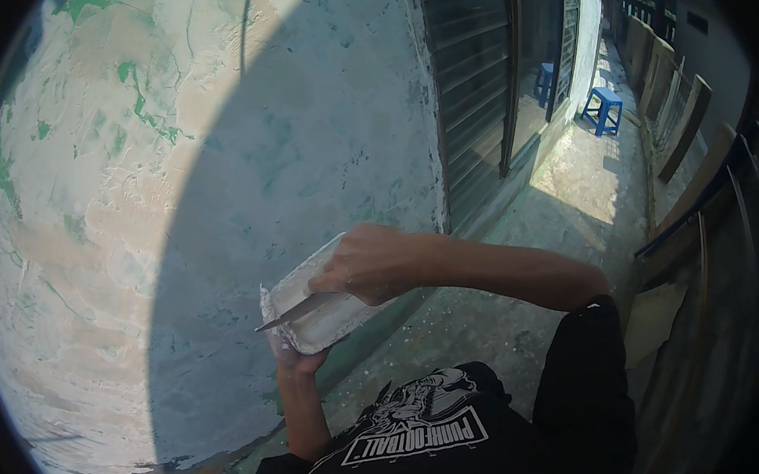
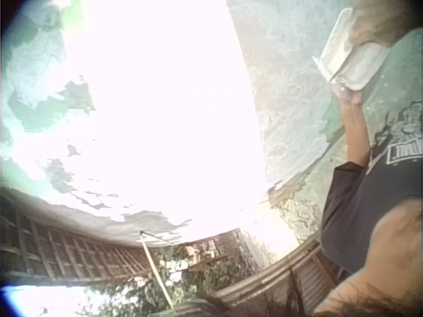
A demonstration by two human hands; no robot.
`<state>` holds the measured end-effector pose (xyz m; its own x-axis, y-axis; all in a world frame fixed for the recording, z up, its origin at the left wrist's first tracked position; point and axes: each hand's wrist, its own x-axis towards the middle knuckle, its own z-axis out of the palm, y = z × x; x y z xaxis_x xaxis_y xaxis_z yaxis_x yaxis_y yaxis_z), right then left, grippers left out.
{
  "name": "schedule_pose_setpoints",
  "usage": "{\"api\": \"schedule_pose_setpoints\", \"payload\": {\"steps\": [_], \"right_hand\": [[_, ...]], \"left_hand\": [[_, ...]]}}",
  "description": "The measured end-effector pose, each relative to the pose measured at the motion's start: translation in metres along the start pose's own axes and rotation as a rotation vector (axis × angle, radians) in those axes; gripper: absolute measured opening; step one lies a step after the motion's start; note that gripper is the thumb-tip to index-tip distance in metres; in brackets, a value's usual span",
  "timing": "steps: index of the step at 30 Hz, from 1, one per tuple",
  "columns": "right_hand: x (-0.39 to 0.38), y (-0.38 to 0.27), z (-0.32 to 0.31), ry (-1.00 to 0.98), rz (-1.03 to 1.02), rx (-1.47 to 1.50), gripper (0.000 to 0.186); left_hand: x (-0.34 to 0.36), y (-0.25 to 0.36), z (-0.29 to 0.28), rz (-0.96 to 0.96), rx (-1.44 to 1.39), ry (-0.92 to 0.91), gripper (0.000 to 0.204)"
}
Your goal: Applying plaster or putty to an outdoor wall using a spatula.
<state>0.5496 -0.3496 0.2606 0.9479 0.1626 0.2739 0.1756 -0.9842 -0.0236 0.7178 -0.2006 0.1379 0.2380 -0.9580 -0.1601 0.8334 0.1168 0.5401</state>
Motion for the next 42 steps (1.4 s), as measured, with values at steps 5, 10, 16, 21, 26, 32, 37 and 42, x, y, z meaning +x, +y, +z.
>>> {"api": "schedule_pose_setpoints", "payload": {"steps": [5,10,16,21,26,32,37,42], "right_hand": [[-0.014,0.002,0.009,0.018,-0.08,0.048,0.029],[-0.014,0.003,-0.01,0.036,-0.089,0.106,0.03],[-0.018,0.007,0.005,-0.042,-0.159,0.136,0.032],[-0.013,0.008,0.002,-0.006,-0.152,0.207,0.032],[-0.006,0.003,0.012,-0.111,-0.148,0.141,0.035],[-0.002,0.004,0.016,-0.087,-0.157,0.126,0.035],[0.003,0.015,0.012,-0.084,-0.173,0.203,0.035],[0.014,0.047,-0.015,0.155,-0.016,0.62,0.032]], "left_hand": [[-0.004,-0.016,-0.003,-0.03,-0.069,-0.125,0.08],[-0.011,-0.031,-0.021,-0.003,-0.17,-0.24,0.082],[-0.019,-0.035,0.0,0.061,-0.147,-0.001,0.078],[-0.025,-0.037,-0.001,0.095,-0.153,0.027,0.078],[-0.035,-0.036,-0.004,0.068,-0.173,0.075,0.08],[-0.036,-0.033,-0.006,0.044,-0.252,0.011,0.084],[-0.036,-0.032,-0.01,0.045,-0.157,0.015,0.08],[-0.03,-0.021,0.01,0.05,-0.124,0.038,0.079]]}}
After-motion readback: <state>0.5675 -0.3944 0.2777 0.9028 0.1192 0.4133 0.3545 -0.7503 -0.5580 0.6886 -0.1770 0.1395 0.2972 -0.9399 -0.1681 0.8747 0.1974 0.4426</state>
